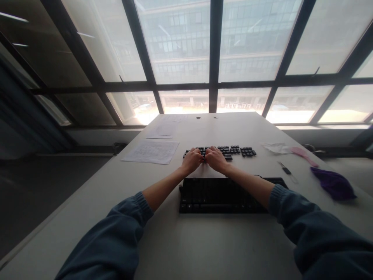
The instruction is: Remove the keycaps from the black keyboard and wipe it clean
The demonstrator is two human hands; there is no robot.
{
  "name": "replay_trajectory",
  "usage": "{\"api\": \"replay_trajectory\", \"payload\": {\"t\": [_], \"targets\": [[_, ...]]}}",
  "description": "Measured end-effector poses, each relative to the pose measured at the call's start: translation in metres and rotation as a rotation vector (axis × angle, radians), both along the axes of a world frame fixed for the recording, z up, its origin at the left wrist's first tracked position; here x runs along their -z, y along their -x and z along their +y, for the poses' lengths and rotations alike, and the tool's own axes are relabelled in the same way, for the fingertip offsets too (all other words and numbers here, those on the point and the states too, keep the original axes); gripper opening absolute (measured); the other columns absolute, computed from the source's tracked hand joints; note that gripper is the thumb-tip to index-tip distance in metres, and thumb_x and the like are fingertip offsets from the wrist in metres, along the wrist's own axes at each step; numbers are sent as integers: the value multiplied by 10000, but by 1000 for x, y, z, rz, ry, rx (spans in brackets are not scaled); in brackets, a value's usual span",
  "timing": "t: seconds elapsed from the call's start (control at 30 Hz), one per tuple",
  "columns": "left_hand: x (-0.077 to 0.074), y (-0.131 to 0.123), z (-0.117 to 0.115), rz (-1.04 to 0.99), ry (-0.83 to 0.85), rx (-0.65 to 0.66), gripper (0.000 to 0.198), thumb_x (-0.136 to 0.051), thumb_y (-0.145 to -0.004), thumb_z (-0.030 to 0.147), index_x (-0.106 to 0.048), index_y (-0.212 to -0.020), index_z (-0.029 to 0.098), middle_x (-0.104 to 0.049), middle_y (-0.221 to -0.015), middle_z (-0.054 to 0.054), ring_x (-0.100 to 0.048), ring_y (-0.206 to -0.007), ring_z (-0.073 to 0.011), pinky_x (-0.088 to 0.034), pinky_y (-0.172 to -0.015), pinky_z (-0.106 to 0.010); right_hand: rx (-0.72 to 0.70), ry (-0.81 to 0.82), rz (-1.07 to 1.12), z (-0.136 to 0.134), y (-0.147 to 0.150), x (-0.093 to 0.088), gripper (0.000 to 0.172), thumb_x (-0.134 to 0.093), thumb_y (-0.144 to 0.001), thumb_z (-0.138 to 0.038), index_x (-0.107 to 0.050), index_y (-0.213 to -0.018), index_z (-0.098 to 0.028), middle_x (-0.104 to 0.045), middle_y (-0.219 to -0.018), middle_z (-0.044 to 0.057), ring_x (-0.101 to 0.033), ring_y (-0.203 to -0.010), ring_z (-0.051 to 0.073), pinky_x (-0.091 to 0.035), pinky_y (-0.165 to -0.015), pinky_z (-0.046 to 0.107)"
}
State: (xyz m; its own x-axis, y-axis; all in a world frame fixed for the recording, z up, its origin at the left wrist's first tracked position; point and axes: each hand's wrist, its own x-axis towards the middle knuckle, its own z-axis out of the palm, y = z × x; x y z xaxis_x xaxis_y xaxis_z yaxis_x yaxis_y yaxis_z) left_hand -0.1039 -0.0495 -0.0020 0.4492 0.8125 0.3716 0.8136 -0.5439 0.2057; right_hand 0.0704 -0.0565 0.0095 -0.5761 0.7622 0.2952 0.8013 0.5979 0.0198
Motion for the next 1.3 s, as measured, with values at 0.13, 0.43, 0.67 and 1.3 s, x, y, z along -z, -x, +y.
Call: {"api": "replay_trajectory", "payload": {"t": [0.13, 0.43, 0.67, 1.3], "targets": [[0, 0, -3, -6, 10, 27, 78, -716, -802, 191, -787, -812, 222, -721, -912, -66, -589, -984, -248, -496, -891, -364, -32, -1, 2, 0, -2, 1, 230, -553, -935, -165, -764, -842, -153, -701, -980, 128, -486, -1039, 268, -361, -881, 362], [-9, 8, -17, -125, 73, -26, 83, -735, -776, 244, -795, -830, 225, -767, -823, -31, -667, -862, -226, -515, -865, -344, -92, 39, 88, -12, -5, -4, 158, -613, -903, -162, -762, -850, -158, -726, -889, 98, -535, -998, 243, -343, -891, 351], [-38, 16, -79, -368, 200, 55, 177, -768, -765, 283, -788, -928, 217, -775, -844, -8, -656, -725, -166, -503, -721, -273, -69, 128, 483, -63, -28, -14, 26, -741, -813, -191, -748, -789, -194, -725, -818, 38, -567, -883, 209, -407, -829, 315], [-10, 1, -154, -384, 419, 162, 72, -759, -793, 233, -810, -838, 258, -776, -841, 16, -606, -819, -171, -439, -808, -291, -195, 469, 704, -145, -51, 13, 73, -722, -797, -152, -763, -813, -209, -735, -838, 40, -642, -865, 210, -489, -815, 330]]}}
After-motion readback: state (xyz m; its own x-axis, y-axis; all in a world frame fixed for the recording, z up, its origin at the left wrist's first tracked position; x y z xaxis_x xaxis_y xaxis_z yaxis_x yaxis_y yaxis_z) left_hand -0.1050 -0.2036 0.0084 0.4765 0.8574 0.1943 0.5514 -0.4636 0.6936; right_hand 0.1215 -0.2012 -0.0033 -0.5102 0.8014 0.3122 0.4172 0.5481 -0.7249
